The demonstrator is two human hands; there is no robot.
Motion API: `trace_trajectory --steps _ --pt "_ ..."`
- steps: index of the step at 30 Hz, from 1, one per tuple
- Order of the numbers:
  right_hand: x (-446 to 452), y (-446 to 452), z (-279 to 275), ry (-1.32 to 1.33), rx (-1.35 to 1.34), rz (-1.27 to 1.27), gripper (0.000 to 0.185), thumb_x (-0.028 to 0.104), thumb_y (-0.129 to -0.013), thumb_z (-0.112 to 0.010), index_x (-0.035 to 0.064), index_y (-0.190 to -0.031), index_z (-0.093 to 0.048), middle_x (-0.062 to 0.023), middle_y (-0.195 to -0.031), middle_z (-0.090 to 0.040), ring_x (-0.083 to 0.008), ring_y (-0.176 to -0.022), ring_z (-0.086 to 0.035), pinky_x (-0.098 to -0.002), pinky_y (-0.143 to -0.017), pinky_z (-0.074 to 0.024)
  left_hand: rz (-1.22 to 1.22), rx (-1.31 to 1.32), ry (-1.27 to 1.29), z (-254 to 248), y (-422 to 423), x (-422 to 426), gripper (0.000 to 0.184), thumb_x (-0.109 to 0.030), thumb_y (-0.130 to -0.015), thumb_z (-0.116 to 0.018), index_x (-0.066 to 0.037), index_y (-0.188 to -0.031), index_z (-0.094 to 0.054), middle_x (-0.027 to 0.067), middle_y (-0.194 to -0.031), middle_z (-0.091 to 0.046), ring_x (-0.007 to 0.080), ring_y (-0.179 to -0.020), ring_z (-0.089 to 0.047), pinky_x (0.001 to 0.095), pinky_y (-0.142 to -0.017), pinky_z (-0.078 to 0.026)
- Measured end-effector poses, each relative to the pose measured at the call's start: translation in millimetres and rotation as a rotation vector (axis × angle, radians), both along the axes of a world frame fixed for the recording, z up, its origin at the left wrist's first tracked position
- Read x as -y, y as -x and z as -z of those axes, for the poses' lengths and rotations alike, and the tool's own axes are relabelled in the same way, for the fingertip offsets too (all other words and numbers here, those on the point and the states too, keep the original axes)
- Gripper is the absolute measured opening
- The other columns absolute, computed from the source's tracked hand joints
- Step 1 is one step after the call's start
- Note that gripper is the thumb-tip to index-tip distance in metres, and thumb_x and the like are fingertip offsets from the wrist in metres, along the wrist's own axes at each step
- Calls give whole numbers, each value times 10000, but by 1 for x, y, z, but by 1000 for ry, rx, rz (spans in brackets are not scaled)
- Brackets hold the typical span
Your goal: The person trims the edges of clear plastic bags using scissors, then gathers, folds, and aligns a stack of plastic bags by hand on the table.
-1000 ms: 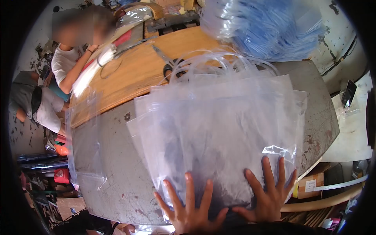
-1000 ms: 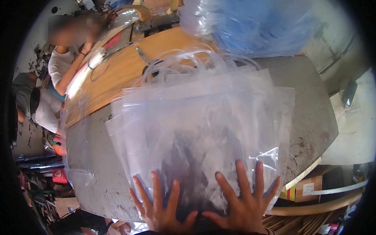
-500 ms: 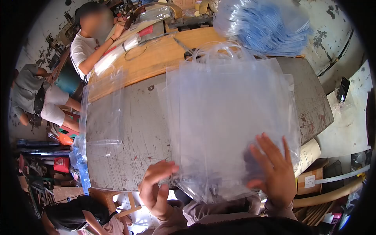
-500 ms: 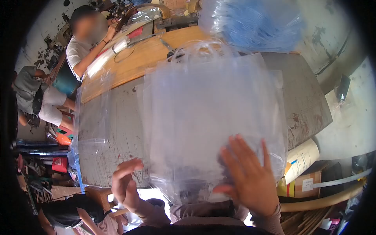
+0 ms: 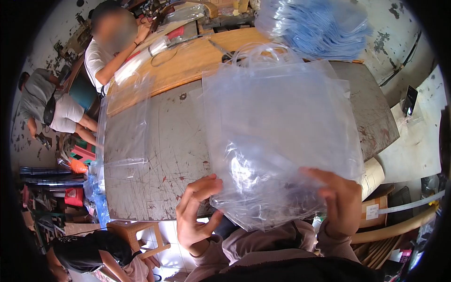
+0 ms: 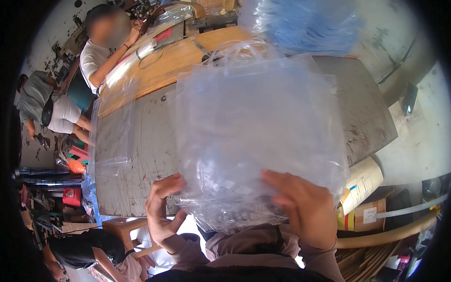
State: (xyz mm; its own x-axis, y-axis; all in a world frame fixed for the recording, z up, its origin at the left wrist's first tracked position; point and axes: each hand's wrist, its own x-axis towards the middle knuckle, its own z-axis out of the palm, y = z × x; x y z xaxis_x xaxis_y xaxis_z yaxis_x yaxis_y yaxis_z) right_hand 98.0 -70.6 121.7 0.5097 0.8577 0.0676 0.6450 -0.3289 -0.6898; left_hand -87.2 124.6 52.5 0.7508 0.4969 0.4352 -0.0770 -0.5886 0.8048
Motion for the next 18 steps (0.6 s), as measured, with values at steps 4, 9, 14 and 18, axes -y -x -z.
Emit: trace_trajectory --steps 4,9,14,18 --pt "-5 5 4 -251 228 30 395 364 -774 -630 166 -1116 -623 -59 -1207 -573 -235 -1061 -586 -373 -812 -517 9 -14 -77 -3 1 -2 397 -53 -611 -763 0 -984 -638 168 -1066 -617 339 -1066 -583 418 -884 -483" --pt "-22 12 3 -158 594 -353 422 290 -794 -645 102 -1167 -587 -73 -1148 -592 -248 -1007 -599 -343 -774 -527 -91 -66 -126 -23 -7 2 361 -176 -636 -783 -2 -926 -659 164 -1020 -641 333 -1027 -607 426 -873 -499" --pt "-24 7 -4 -240 425 -194 351 145 -806 -639 67 -1145 -586 -106 -1032 -637 -248 -909 -640 -329 -716 -532 -214 300 140 -33 -41 17 500 -163 -665 -775 -16 -1096 -570 162 -1142 -562 293 -1106 -549 392 -836 -522" --pt "-15 -2 -11 -339 505 428 351 22 -766 -606 28 -1117 -594 -114 -968 -662 -255 -874 -655 -318 -690 -526 -209 -9 -243 -24 -41 -9 511 -72 -690 -738 -26 -1155 -530 164 -1169 -531 310 -1085 -541 367 -832 -506"
